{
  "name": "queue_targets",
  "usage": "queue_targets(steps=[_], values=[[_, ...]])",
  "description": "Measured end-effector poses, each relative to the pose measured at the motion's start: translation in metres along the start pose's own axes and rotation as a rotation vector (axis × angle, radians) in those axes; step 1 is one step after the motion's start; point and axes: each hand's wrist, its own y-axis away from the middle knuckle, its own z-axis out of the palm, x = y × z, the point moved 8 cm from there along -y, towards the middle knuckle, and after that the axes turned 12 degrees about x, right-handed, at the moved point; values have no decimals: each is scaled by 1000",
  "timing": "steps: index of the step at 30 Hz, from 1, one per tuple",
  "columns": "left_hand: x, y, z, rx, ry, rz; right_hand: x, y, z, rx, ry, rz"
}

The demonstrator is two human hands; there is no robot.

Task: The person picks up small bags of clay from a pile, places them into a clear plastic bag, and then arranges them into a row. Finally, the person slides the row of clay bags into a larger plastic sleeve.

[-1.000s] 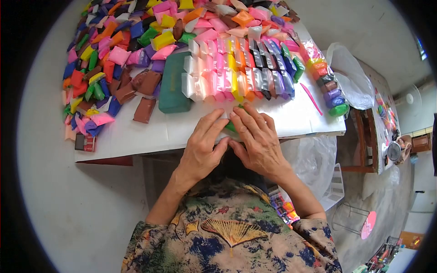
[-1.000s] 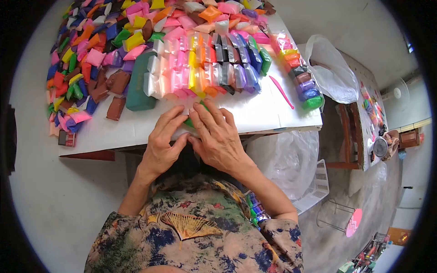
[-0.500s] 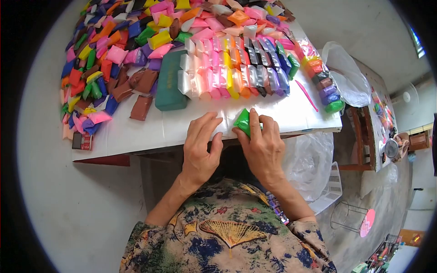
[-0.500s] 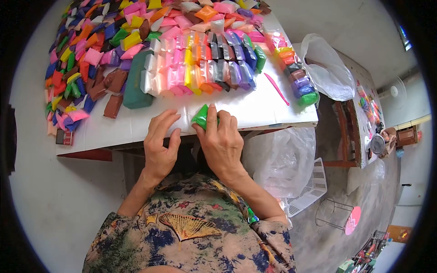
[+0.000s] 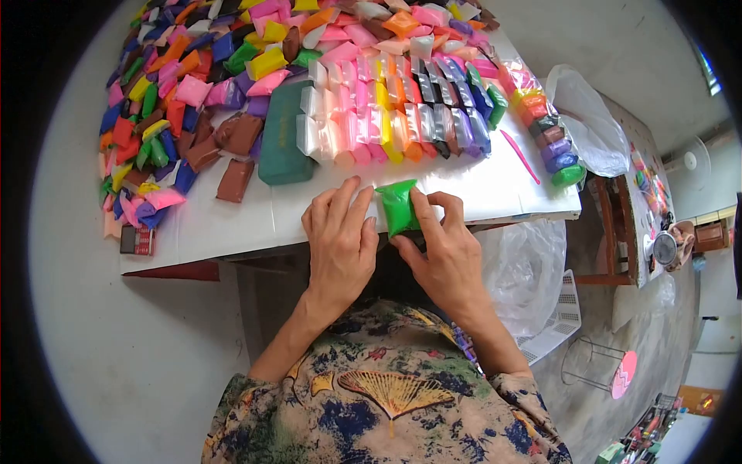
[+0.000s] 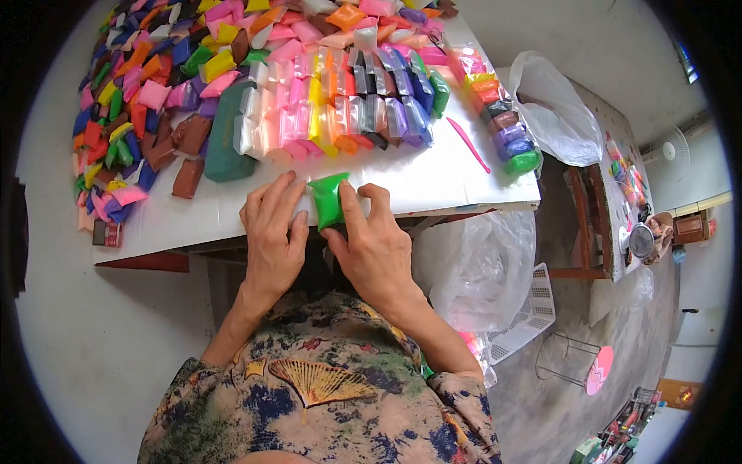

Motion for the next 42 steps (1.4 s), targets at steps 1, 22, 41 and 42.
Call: queue_targets(steps=[1, 22, 41, 42], values=[[-1, -2, 0, 15, 7, -22, -1, -1, 3, 15, 17, -8], [20, 1, -5, 69, 78, 254, 10, 4, -6, 241, -190, -163], [49, 8, -7, 252, 181, 517, 12, 7, -25, 254, -476, 72], [52, 7, -6, 257, 193, 519, 7, 5, -31, 262, -447, 29]])
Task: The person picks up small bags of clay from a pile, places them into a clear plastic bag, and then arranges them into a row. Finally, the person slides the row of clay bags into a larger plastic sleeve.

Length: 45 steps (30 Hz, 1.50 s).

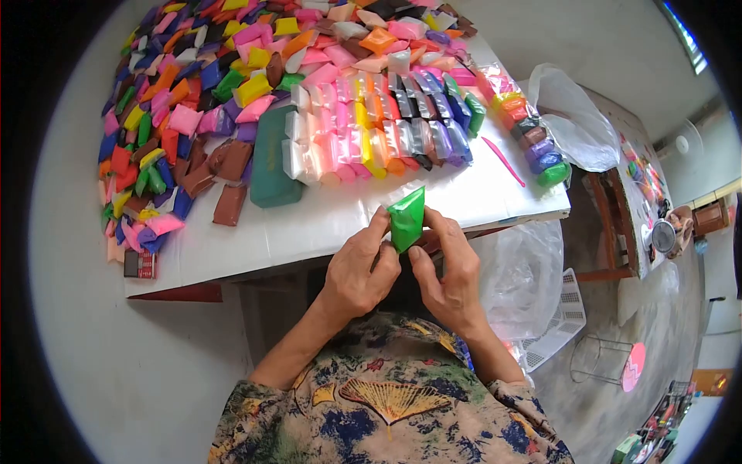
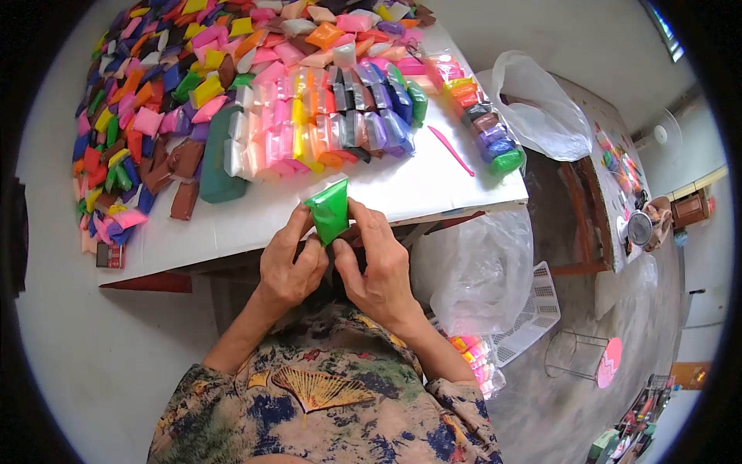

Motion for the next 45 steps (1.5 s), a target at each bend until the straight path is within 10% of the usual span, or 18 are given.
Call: queue_targets(steps=[9, 22, 45], values=[[11, -22, 21, -52, 265, 76, 29, -15, -27, 7, -54, 373], [-23, -7, 51, -220, 174, -165, 117, -87, -53, 70, 201, 189], [-18, -7, 51, -234, 141, -90, 76, -65, -66, 266, 438, -54]])
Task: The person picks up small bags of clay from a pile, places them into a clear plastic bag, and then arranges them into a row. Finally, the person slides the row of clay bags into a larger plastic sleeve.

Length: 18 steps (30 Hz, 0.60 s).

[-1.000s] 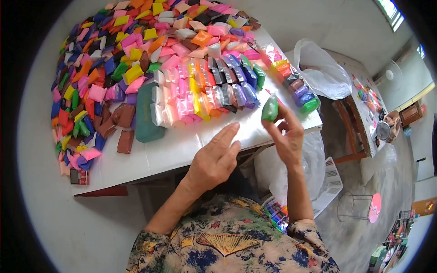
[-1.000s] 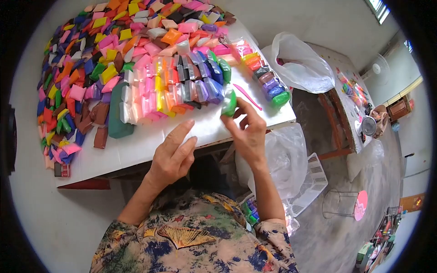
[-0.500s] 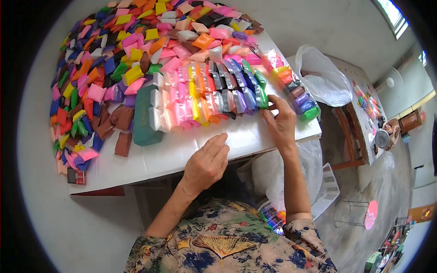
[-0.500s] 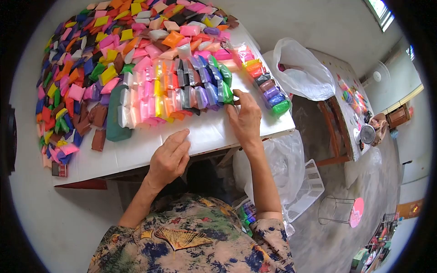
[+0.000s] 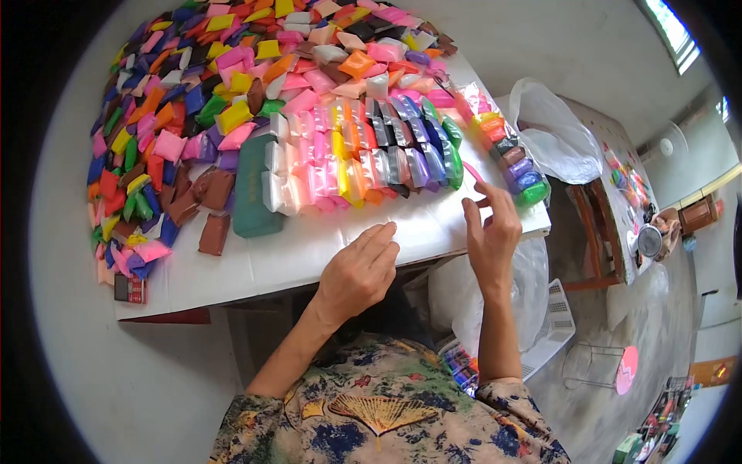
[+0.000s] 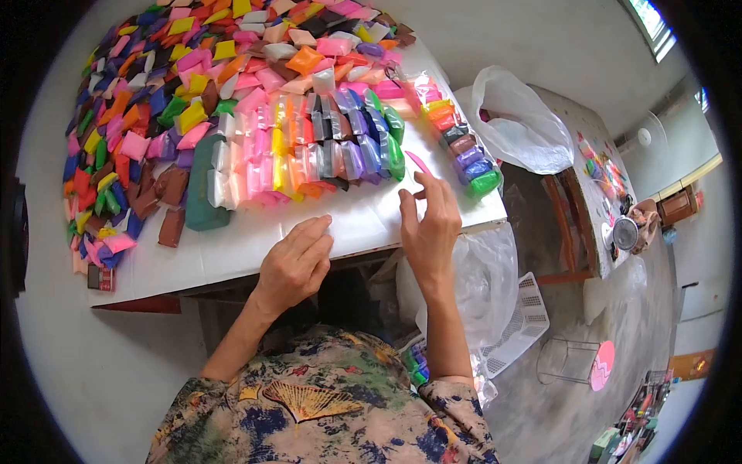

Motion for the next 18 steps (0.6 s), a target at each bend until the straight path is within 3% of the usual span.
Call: queue_targets(steps=[7, 13, 18], values=[[1, -1, 2, -14, 17, 18, -12, 71, -35, 32, -89, -11], [1, 5, 3, 7, -22, 60, 32, 121, -50, -66, -18, 276], [1, 6, 2, 33, -4, 66, 80, 165, -52, -132, 110, 222]])
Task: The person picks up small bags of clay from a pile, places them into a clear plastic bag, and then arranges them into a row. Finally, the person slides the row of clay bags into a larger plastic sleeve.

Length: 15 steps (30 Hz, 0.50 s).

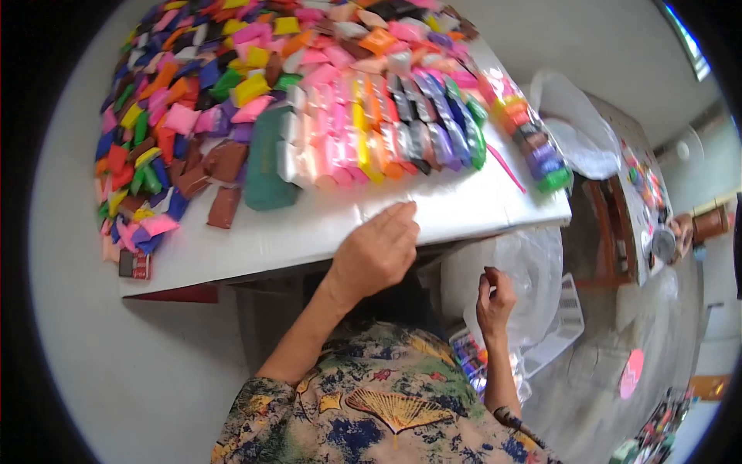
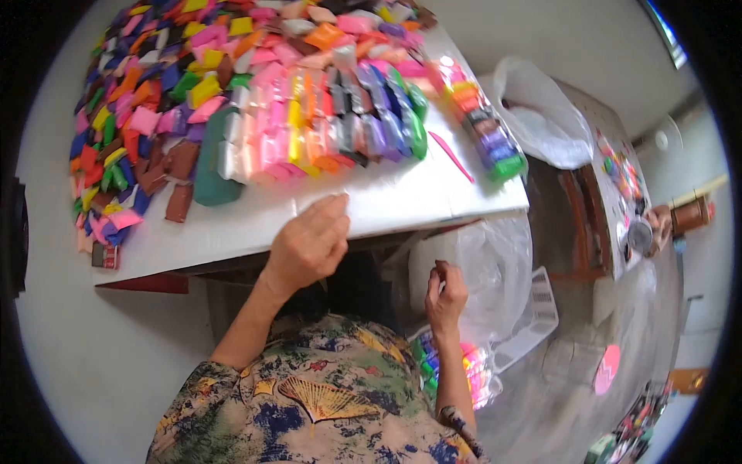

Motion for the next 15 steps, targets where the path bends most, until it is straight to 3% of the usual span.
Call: queue_targets(steps=[3, 8, 15], values=[[-6, 7, -6, 66, -84, -57, 60, 22, -12, 12, 152, 15], [-1, 0, -5, 113, -110, -29, 169, 54, -63, 122, 308, 365], [2, -1, 3, 110, -186, 0, 263, 82, -45, -98, 566, 443]])
